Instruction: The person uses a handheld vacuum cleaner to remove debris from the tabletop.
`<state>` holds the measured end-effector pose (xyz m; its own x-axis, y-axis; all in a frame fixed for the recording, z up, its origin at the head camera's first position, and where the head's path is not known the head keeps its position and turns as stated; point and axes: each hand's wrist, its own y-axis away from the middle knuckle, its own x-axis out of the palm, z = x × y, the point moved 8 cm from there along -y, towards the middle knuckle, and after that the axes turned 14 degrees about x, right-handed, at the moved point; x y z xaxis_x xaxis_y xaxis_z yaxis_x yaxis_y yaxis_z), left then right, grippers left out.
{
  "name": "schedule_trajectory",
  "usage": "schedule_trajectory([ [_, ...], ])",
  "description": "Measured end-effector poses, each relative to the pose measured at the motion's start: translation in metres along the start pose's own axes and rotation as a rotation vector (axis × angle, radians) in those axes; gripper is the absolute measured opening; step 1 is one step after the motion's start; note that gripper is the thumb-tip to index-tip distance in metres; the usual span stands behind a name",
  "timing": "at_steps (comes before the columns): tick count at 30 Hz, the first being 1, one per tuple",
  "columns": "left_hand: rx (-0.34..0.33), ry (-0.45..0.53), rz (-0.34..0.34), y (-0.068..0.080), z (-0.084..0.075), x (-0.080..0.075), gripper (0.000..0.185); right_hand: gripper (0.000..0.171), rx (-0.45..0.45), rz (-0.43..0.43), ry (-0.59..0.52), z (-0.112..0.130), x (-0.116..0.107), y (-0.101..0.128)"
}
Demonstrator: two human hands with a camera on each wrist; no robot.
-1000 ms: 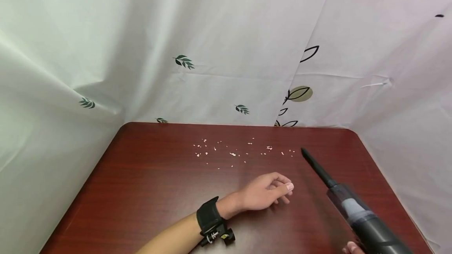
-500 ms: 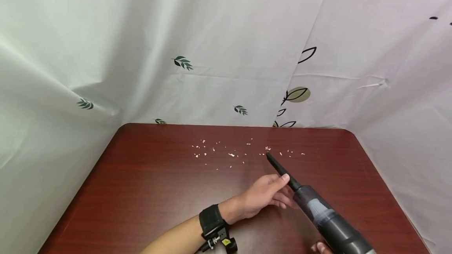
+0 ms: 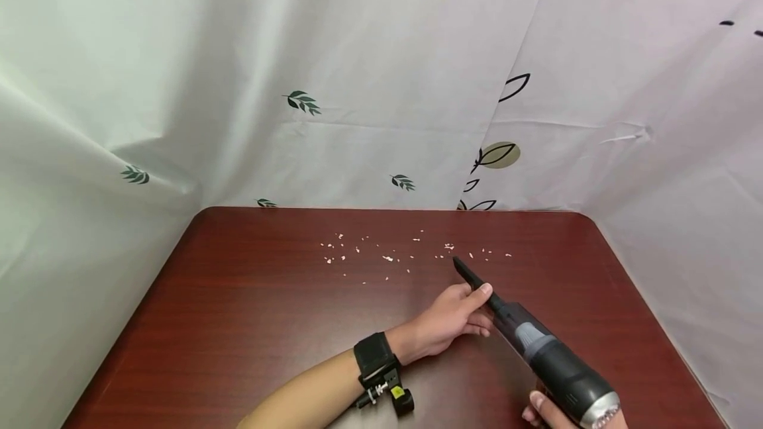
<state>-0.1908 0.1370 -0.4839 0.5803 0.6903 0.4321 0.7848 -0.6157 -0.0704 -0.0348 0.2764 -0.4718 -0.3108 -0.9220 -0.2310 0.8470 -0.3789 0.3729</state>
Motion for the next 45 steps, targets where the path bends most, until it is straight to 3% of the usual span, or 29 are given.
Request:
schedule_trajectory([
  [1,-0.006,-0.007,-0.007,-0.002,0.002,0.0,0.037,0.005,0.005,0.029,0.019,0.0,0.0,-0.004],
  [4,-0.026,-0.028,-0.028,-0.009,0.009,-0.001,0.039,0.018,0.159,0.117,0.008,-0.007,-0.005,-0.014],
  [5,-0.031,-0.033,-0.035,-0.011,0.011,-0.001,0.039,0.019,0.169,0.136,0.007,-0.007,-0.006,-0.017],
  [12,-0.046,-0.035,-0.086,-0.028,0.033,0.003,0.038,0.018,0.091,0.181,-0.052,-0.007,-0.016,-0.034],
  [15,-0.051,-0.043,-0.132,-0.038,0.043,0.006,0.037,0.018,0.123,0.192,-0.03,-0.01,-0.023,-0.042],
  [19,-0.068,-0.043,-0.173,-0.051,0.053,0.013,0.038,0.026,0.137,0.145,0.03,-0.011,-0.036,-0.051],
  [21,-0.072,-0.03,-0.164,-0.057,0.057,0.02,0.039,0.029,0.124,0.145,-0.016,-0.013,-0.045,-0.055],
  [26,-0.089,0.02,-0.118,-0.065,0.064,0.036,0.042,0.016,0.104,0.209,-0.177,-0.023,-0.067,-0.061],
  [32,-0.124,0.084,-0.129,-0.072,0.069,0.044,0.036,0.03,0.162,0.213,-0.16,-0.027,-0.084,-0.069],
  [36,-0.152,0.119,-0.147,-0.078,0.073,0.05,0.037,0.037,0.119,0.345,-0.256,-0.024,-0.09,-0.074],
  [42,-0.173,0.143,-0.155,-0.083,0.076,0.058,0.03,0.051,0.093,0.738,-0.486,-0.017,-0.09,-0.076],
  [45,-0.167,0.15,-0.165,-0.086,0.076,0.06,0.026,0.055,0.086,0.826,-0.525,-0.015,-0.09,-0.079],
])
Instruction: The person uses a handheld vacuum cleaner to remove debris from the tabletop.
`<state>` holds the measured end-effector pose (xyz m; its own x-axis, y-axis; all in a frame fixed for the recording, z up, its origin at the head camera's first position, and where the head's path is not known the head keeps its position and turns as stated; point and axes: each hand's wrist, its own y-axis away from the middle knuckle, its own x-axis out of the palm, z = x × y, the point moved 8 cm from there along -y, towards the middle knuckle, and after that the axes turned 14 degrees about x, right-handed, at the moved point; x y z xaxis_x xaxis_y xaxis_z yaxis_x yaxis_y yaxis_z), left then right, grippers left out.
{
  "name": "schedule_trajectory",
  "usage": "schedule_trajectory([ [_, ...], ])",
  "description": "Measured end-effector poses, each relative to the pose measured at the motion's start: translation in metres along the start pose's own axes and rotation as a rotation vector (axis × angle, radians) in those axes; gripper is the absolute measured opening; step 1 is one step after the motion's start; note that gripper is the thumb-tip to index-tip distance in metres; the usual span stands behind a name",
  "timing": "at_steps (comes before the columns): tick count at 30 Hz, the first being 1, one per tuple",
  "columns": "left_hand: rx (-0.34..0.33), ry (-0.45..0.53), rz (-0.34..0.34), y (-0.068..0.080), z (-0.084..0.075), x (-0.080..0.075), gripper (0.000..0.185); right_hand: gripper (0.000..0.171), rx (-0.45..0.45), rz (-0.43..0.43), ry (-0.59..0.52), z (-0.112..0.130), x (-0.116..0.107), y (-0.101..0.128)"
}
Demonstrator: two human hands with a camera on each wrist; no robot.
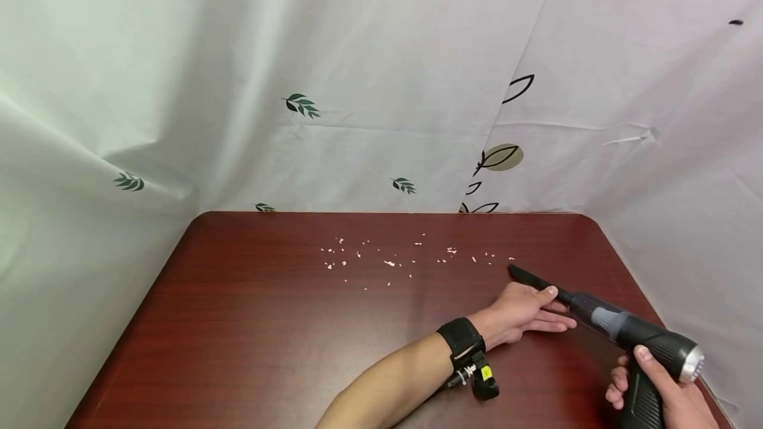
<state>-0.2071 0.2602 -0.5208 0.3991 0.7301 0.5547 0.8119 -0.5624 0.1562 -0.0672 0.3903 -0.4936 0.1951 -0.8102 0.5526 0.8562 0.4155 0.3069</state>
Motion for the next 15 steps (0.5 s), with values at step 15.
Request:
schedule_trajectory([
  [15,0.037,-0.049,-0.029,-0.014,0.003,0.005,0.032,0.046,-0.051,-0.13,0.071,0.01,-0.008,0.0],
])
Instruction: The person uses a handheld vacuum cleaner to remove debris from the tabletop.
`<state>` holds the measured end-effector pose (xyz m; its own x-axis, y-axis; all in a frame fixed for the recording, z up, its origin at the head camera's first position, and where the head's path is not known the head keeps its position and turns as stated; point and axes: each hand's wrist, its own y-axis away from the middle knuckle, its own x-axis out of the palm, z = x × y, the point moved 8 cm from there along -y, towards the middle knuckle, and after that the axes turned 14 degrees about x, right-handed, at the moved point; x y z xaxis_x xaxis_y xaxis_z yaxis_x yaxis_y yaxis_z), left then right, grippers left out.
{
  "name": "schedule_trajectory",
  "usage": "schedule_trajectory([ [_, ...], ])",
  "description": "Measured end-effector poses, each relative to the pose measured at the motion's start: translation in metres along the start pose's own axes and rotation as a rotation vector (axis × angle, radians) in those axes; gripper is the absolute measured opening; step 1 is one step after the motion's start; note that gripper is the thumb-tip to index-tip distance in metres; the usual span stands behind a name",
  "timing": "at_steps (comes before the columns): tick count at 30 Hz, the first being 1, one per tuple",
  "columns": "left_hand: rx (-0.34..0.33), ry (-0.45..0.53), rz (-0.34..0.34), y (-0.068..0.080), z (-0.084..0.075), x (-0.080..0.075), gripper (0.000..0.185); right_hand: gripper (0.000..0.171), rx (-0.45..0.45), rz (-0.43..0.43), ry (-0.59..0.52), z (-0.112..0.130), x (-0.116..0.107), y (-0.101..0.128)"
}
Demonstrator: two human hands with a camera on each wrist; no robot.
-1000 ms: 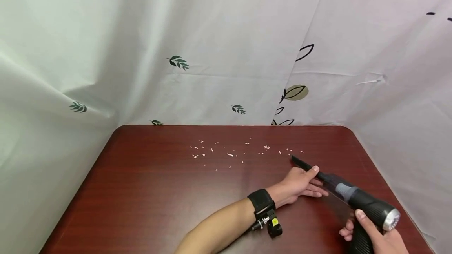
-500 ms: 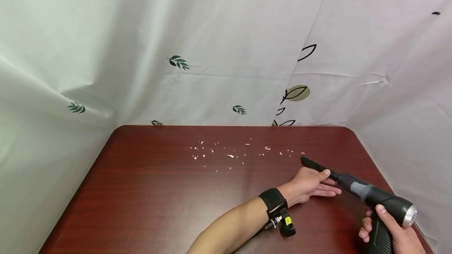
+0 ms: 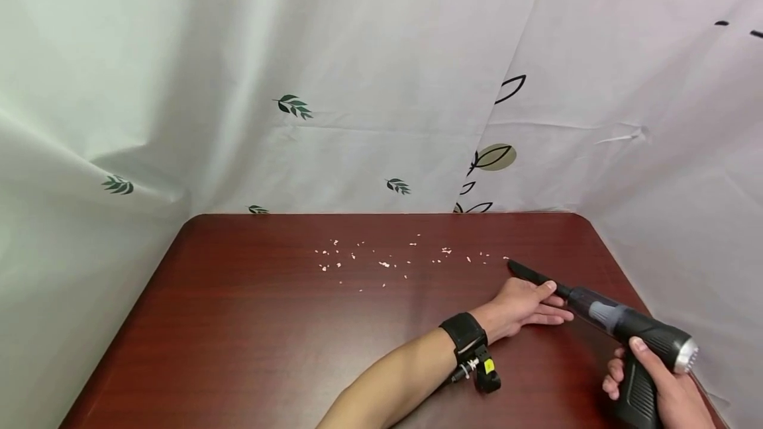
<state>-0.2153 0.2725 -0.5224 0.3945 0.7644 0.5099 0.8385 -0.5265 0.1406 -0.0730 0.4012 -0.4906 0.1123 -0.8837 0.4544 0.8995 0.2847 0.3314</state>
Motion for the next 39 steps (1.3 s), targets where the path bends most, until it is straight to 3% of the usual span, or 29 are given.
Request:
schedule_trajectory([
  [7,0.008,0.007,0.011,-0.006,0.0,0.0,0.031,0.044,-0.02,-0.024,-0.022,-0.001,0.004,-0.003],
  [14,-0.009,0.012,0.001,-0.01,0.001,-0.001,0.032,0.044,-0.022,0.043,-0.125,-0.003,0.006,-0.007],
  [23,-0.006,0.021,-0.003,-0.012,0.0,-0.002,0.032,0.052,-0.001,0.081,-0.157,0.001,0.009,-0.008],
  [31,-0.001,0.015,-0.014,-0.013,-0.003,-0.003,0.031,0.049,-0.045,0.063,-0.197,0.002,0.01,-0.01],
  [39,0.007,0.027,-0.029,-0.013,-0.006,-0.007,0.032,0.045,-0.024,-0.038,-0.149,0.003,0.007,-0.013],
])
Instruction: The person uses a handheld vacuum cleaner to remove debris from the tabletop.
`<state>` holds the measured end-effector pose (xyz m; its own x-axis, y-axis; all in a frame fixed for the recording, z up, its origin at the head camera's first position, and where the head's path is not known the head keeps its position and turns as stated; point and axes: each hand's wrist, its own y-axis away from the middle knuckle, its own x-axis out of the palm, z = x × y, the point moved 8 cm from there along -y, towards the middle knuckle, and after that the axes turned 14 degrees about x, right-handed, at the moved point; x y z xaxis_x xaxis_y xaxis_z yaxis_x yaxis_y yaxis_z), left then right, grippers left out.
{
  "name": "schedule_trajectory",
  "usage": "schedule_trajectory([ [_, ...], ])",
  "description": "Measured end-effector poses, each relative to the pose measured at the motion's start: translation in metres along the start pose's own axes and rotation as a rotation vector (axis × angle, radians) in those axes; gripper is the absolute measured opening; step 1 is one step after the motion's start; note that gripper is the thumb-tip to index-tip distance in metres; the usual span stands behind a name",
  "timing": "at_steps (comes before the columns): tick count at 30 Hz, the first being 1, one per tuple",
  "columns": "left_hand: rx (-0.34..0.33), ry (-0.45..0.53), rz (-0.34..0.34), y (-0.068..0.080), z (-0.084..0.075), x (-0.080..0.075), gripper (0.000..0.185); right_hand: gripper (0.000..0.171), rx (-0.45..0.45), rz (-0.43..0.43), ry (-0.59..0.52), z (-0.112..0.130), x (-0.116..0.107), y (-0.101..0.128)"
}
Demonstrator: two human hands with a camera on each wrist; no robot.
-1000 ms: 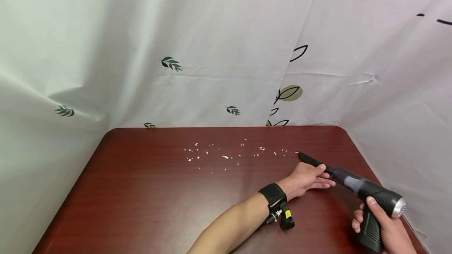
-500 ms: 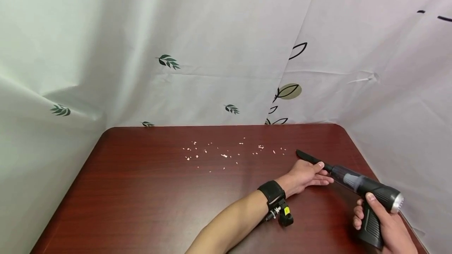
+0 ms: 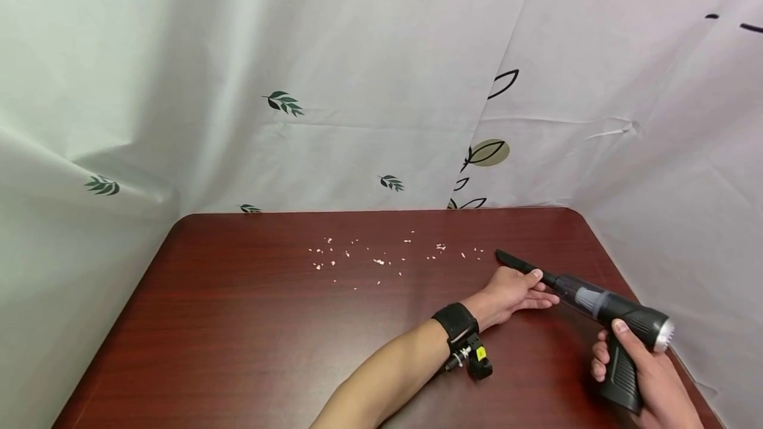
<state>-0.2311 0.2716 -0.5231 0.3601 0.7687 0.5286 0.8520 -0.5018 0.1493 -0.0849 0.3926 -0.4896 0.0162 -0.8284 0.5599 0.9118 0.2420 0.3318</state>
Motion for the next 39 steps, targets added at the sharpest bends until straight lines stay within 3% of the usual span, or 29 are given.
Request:
schedule_trajectory([
  [14,0.014,0.018,-0.025,-0.003,-0.007,-0.013,0.031,0.047,0.05,0.032,0.031,0.0,0.012,-0.011],
  [24,0.035,0.021,-0.06,0.002,-0.011,-0.02,0.031,0.045,0.076,0.002,0.059,-0.003,0.016,-0.015],
  [39,0.07,0.012,-0.107,0.008,-0.015,-0.029,0.031,0.046,0.098,0.023,0.025,-0.009,0.019,-0.021],
])
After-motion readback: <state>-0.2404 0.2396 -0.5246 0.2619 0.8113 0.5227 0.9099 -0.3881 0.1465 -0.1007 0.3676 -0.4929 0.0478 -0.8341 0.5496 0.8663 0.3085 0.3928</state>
